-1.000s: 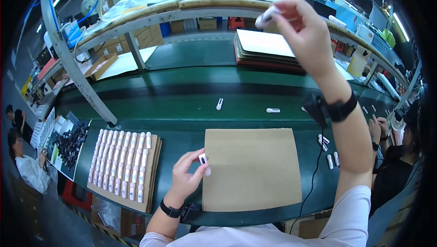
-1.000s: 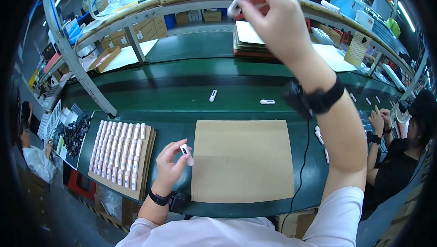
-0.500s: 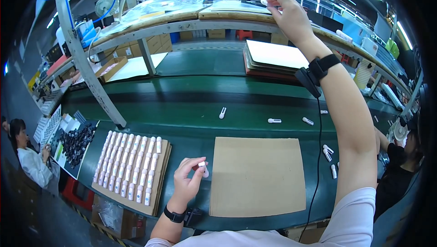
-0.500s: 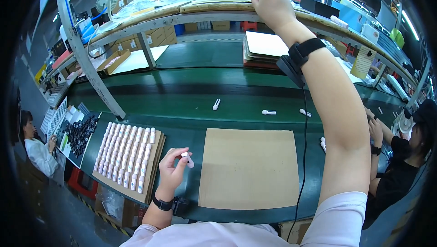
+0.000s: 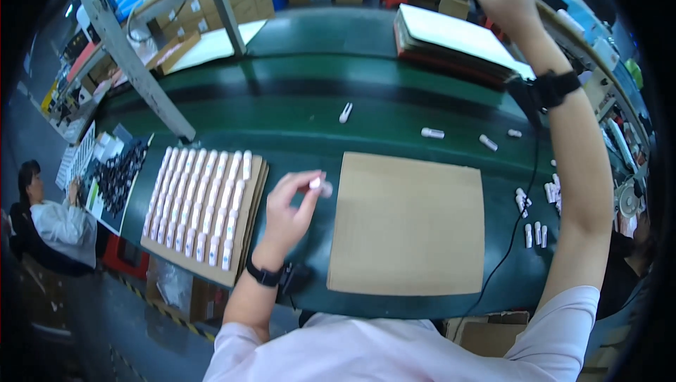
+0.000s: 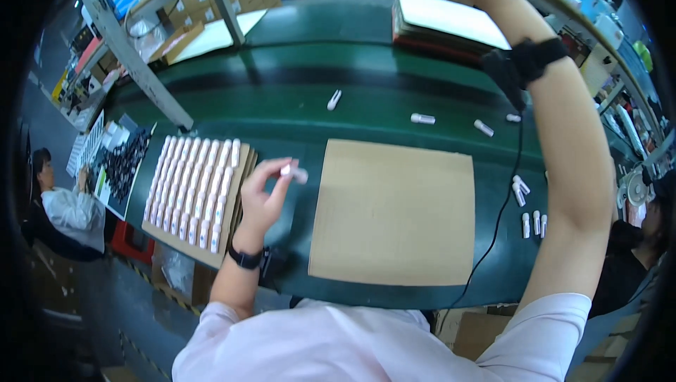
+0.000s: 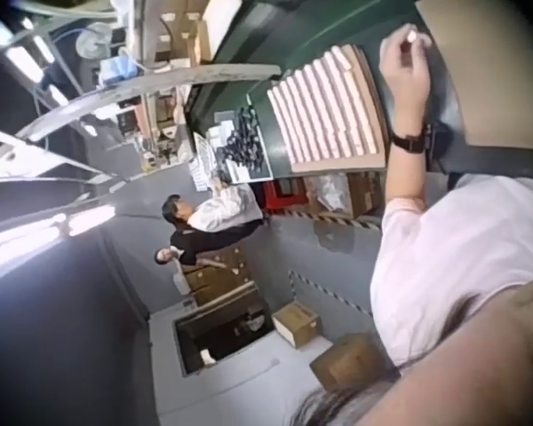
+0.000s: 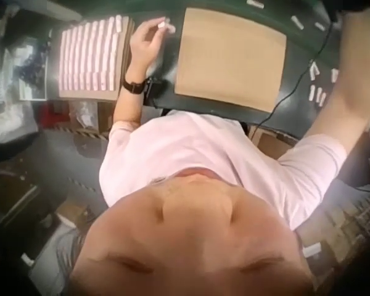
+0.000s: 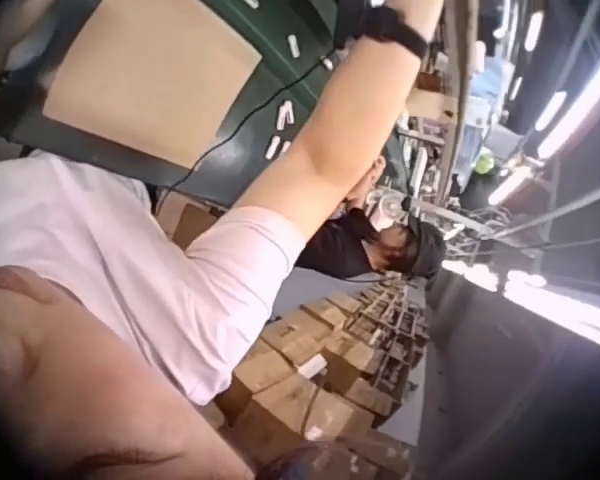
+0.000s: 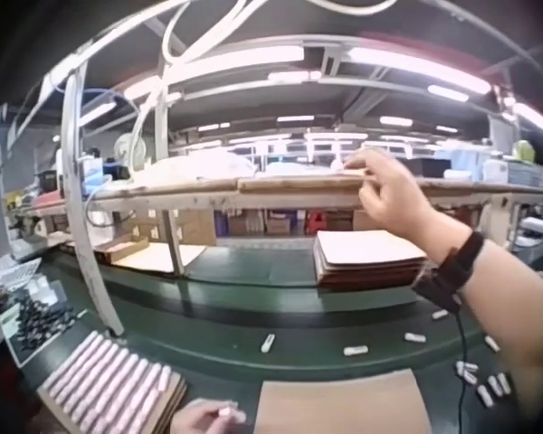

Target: The person picks up microphones and receivers, turns them over, and presses them together before placing them on cardboard sheets. They then hold up a large plastic film of microphone covers and repeat the process of assembling and arranging the devices.

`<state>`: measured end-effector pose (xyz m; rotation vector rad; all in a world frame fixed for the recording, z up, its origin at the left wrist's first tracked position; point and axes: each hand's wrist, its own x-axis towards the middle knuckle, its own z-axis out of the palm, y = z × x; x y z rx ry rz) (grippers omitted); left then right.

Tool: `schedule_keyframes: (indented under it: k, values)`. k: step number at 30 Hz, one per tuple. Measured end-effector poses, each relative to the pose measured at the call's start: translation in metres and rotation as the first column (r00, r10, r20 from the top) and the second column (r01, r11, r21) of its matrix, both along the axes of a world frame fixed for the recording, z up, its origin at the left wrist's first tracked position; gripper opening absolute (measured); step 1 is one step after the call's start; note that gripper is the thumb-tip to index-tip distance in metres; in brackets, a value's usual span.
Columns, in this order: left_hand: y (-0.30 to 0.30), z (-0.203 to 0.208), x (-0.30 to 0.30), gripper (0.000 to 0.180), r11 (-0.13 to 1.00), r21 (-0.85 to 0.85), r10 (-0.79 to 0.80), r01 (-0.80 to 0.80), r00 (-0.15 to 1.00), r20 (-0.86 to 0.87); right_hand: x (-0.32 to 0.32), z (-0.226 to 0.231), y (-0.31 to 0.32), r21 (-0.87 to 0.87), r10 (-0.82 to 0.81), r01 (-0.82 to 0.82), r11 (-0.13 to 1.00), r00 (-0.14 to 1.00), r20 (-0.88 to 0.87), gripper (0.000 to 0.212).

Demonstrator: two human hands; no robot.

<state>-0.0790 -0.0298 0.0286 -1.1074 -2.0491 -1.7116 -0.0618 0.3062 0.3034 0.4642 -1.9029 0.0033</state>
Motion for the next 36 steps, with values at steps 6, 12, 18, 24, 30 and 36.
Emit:
schedule_keyframes:
  k: [6, 12, 18, 24, 30, 36]
  values:
    - [0.033, -0.014, -0.032, 0.019, 0.983, -0.185, -0.041, -0.011, 0.961, -0.274, 0.037, -0.086, -0.009, 0.148, 0.028, -0.065, 0.987, 0.971, 0.239, 0.032]
    - [0.059, -0.032, -0.045, 0.014, 0.944, -0.329, -0.128, -0.039, 0.872, -0.472, 0.095, -0.215, -0.034, 0.094, -0.068, -0.039, 0.995, 0.435, 0.898, 0.045]
    - [0.072, -0.044, -0.049, 0.013, 0.886, -0.450, -0.199, -0.111, 0.786, -0.585, 0.121, -0.270, -0.045, 0.239, -0.232, -0.030, 0.971, 0.145, 0.962, 0.080]
    - [0.071, -0.046, -0.045, 0.013, 0.827, -0.561, -0.313, -0.048, 0.789, -0.529, 0.119, -0.273, -0.041, 0.254, -0.248, -0.050, 0.966, 0.100, 0.964, 0.086]
    - [0.076, -0.052, -0.048, 0.014, 0.825, -0.556, -0.263, -0.098, 0.805, -0.532, 0.119, -0.274, -0.039, 0.245, -0.237, -0.060, 0.968, 0.107, 0.966, 0.087]
    - [0.079, -0.038, -0.054, 0.015, 0.863, -0.502, -0.227, -0.048, 0.852, -0.472, 0.119, -0.276, -0.037, 0.236, -0.228, -0.061, 0.970, 0.113, 0.967, 0.087]
